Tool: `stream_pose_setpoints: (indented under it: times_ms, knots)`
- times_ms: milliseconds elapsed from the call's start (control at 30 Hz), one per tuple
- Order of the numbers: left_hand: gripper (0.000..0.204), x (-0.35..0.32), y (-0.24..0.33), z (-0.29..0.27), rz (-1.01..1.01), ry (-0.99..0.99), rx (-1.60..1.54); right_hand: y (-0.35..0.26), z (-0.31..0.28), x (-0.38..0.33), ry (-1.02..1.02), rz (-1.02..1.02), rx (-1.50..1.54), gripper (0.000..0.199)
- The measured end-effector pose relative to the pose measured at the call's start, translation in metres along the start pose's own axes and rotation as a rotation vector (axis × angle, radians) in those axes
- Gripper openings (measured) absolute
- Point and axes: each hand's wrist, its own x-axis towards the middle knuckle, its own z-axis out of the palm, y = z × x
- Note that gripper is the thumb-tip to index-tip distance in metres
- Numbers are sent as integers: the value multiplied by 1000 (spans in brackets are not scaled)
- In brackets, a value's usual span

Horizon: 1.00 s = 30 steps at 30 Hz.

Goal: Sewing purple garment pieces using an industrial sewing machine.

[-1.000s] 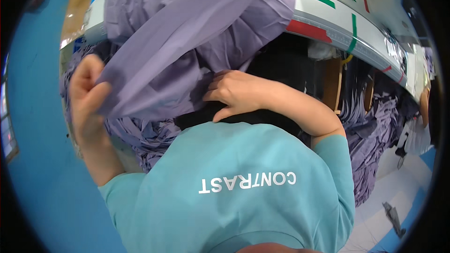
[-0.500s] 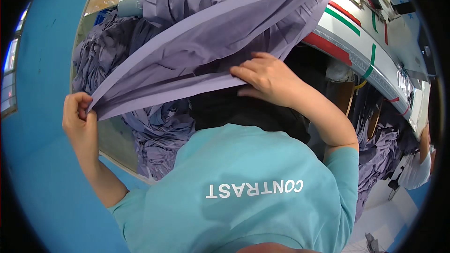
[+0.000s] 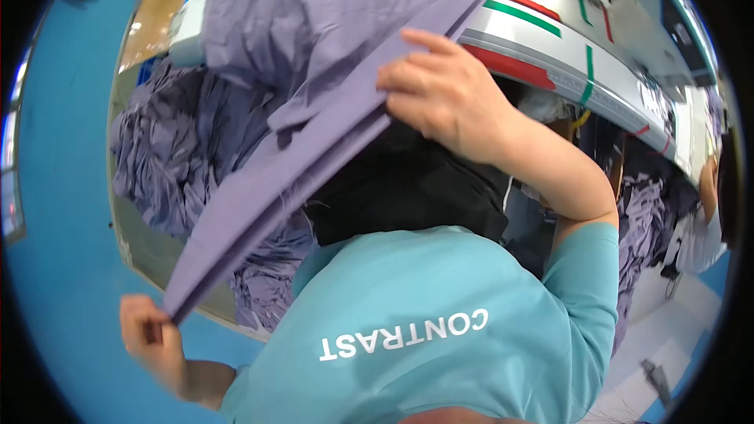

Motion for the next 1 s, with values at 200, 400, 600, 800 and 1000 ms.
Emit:
stream_pose_setpoints:
  times_ms: [200, 400, 600, 800, 1000]
  knots:
    - [20, 89, 22, 68, 189, -456, -397, -37, 13, -106, 42, 206, 123, 11]
    - [14, 231, 115, 299, 268, -606, -946, -48, 42, -165, 50, 348, 236, 16]
    - [27, 374, 212, 443, 479, -225, -676, -35, 38, -175, 22, 364, 258, 17]
    - [38, 419, 224, 487, 451, -81, -461, -5, 36, -168, 80, 396, 306, 9]
    - [36, 455, 230, 491, 457, -81, -187, 27, 27, -157, 124, 337, 324, 9]
